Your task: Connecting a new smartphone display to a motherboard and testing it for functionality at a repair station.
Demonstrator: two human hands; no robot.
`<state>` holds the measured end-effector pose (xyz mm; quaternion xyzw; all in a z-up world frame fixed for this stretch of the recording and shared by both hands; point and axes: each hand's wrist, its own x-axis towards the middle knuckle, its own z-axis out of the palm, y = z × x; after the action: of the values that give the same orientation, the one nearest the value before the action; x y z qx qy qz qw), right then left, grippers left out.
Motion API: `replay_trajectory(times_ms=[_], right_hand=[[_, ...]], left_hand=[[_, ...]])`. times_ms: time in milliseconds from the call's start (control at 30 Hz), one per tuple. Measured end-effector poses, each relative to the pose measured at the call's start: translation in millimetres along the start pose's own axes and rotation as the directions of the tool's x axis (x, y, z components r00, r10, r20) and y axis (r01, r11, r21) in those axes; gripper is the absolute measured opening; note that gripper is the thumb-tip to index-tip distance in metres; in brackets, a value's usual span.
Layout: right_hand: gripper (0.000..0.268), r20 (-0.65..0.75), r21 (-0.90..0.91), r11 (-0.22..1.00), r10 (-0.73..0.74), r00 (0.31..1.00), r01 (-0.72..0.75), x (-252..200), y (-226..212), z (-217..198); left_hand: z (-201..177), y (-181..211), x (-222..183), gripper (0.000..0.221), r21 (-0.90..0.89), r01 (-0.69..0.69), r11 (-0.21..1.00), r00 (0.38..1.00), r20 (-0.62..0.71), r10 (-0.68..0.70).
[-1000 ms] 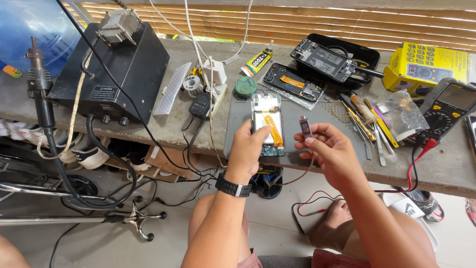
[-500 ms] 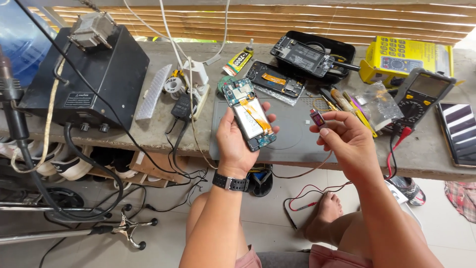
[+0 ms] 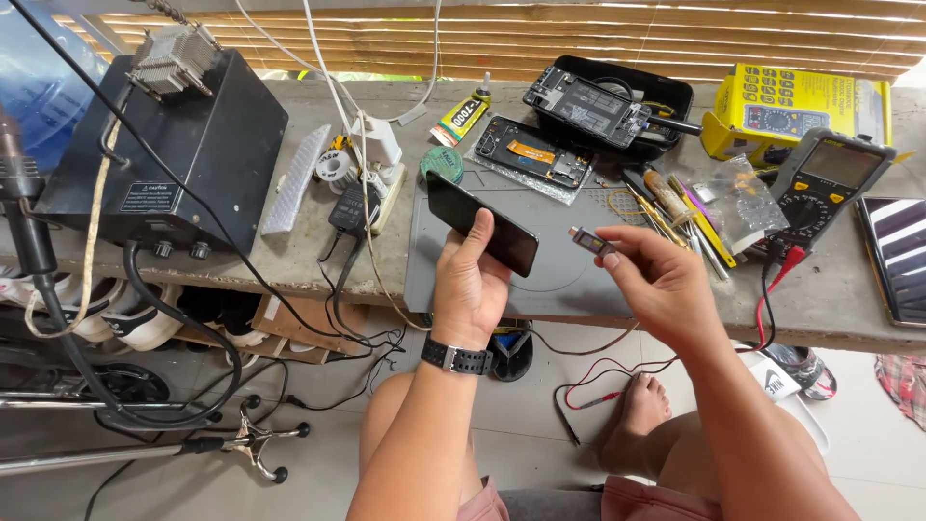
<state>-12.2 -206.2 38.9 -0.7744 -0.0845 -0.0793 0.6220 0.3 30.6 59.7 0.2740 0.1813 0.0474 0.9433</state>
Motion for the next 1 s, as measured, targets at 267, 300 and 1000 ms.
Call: replay_trajectory(times_ms=[267,300,1000], right_hand=[[0.037,0.0,-0.052,0.998,-0.026,1.0,0.026,5.9,19.7,8.1],[0.037,0.001,-0.057,0.998,-0.028,1.0,0.029,5.4,19.5,9.1],[0.031,0.053,-0.182,0.974,-0.124,0.991,0.132,-3.1,3.5,35.0]], left_hand=[[-40.2,-19.3,39.9,0.049,-0.014,-0.004,1.0,0.993,-0.116,0.002],[-50.0,-25.7,48.6,0.054,-0.021,-0.011,1.0,0.991,-0.133,0.008],[-38.6,-1.8,16.6,0.035,-0.068,-0.064,0.996,0.953,-0.3,0.04]])
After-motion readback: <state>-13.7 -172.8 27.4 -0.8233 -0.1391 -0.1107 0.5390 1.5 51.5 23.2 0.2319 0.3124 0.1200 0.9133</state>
